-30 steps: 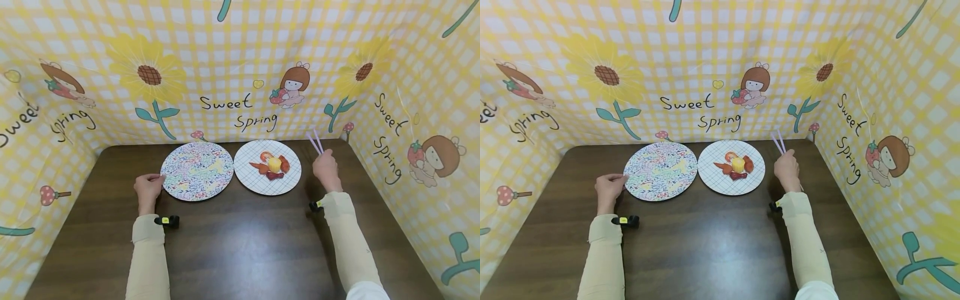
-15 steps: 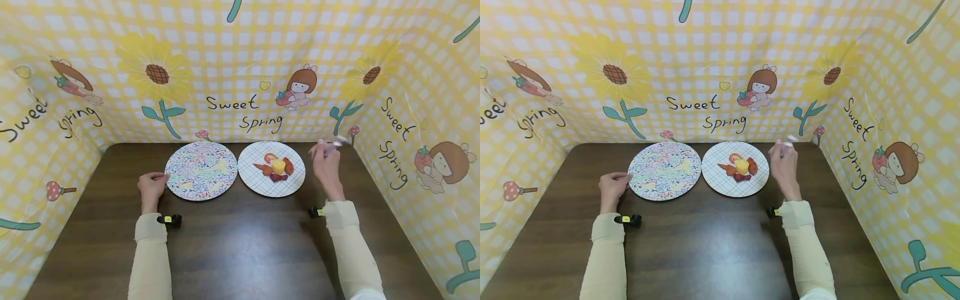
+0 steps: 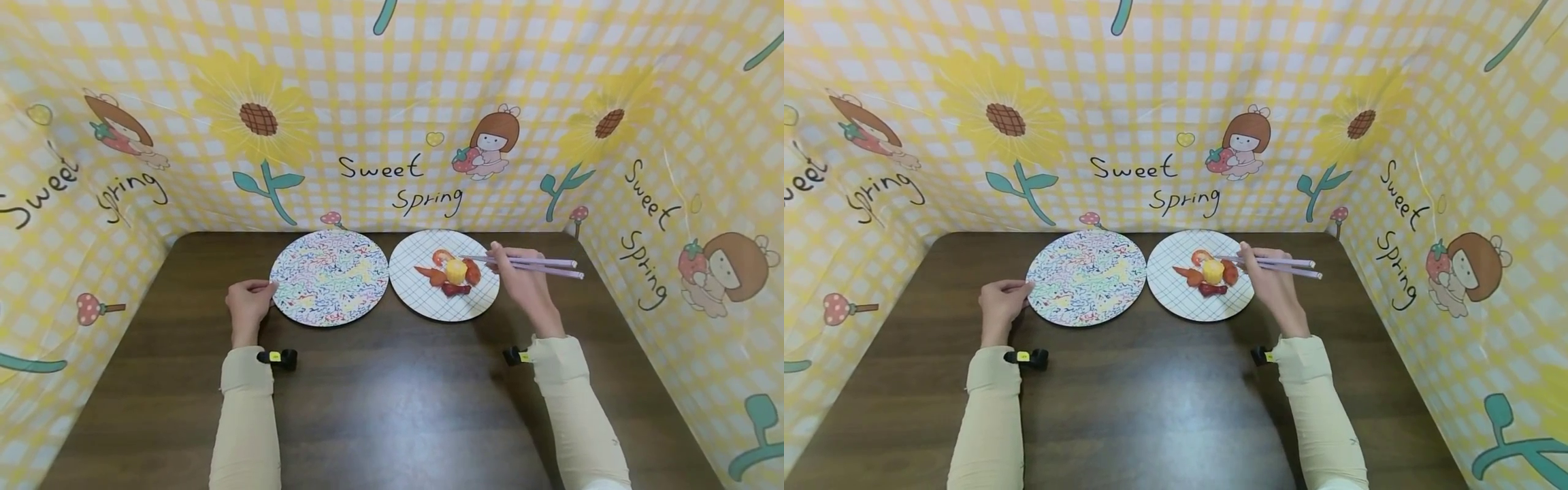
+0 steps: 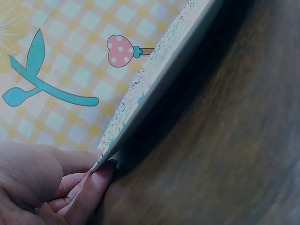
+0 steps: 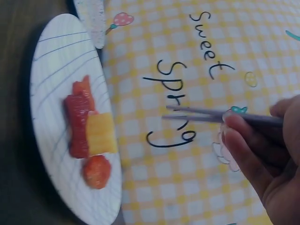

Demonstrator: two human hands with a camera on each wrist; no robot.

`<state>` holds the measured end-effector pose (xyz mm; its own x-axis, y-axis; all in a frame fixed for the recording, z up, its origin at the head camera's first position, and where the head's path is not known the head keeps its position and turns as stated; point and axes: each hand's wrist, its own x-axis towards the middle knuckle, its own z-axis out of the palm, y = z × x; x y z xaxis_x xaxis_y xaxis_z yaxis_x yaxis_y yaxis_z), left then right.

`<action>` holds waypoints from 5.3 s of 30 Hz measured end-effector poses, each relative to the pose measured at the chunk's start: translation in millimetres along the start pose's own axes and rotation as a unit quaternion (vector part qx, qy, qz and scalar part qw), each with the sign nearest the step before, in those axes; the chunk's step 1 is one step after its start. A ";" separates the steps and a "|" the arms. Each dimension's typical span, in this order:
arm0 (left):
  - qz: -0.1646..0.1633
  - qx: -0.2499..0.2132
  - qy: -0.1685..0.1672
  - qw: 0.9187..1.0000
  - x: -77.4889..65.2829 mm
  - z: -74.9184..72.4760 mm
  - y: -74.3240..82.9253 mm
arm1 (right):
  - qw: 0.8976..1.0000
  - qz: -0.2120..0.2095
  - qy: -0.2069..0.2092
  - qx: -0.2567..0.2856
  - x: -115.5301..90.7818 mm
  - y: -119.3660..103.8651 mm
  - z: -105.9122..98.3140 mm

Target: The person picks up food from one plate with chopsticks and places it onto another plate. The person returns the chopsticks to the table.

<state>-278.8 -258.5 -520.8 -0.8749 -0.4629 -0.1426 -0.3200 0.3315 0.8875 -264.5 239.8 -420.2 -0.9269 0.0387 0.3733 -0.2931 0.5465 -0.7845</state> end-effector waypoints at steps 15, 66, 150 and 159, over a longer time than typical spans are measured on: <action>-0.005 0.007 -0.006 1.000 1.3 1.0 0.1 | 0.987 -0.033 -0.159 0.005 3.4 33.3 24.9; -0.017 -0.002 -0.019 1.000 2.9 -0.8 -0.7 | 0.950 -0.165 -0.236 -0.124 -0.3 26.8 60.4; 0.007 0.009 -0.002 1.000 1.7 -1.1 -1.8 | 0.886 -0.348 -0.194 -0.235 -1.9 19.6 84.1; 0.003 0.008 -0.002 1.000 1.3 -0.3 -2.5 | 0.893 -0.303 -0.222 -0.248 -0.3 19.5 86.6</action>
<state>-279.1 -260.2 -523.1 -0.8782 -0.4578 -0.1386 -0.3200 0.3470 0.8816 -290.2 178.0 -478.4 -0.6669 -0.6651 0.3360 -0.7347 0.6621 -0.1477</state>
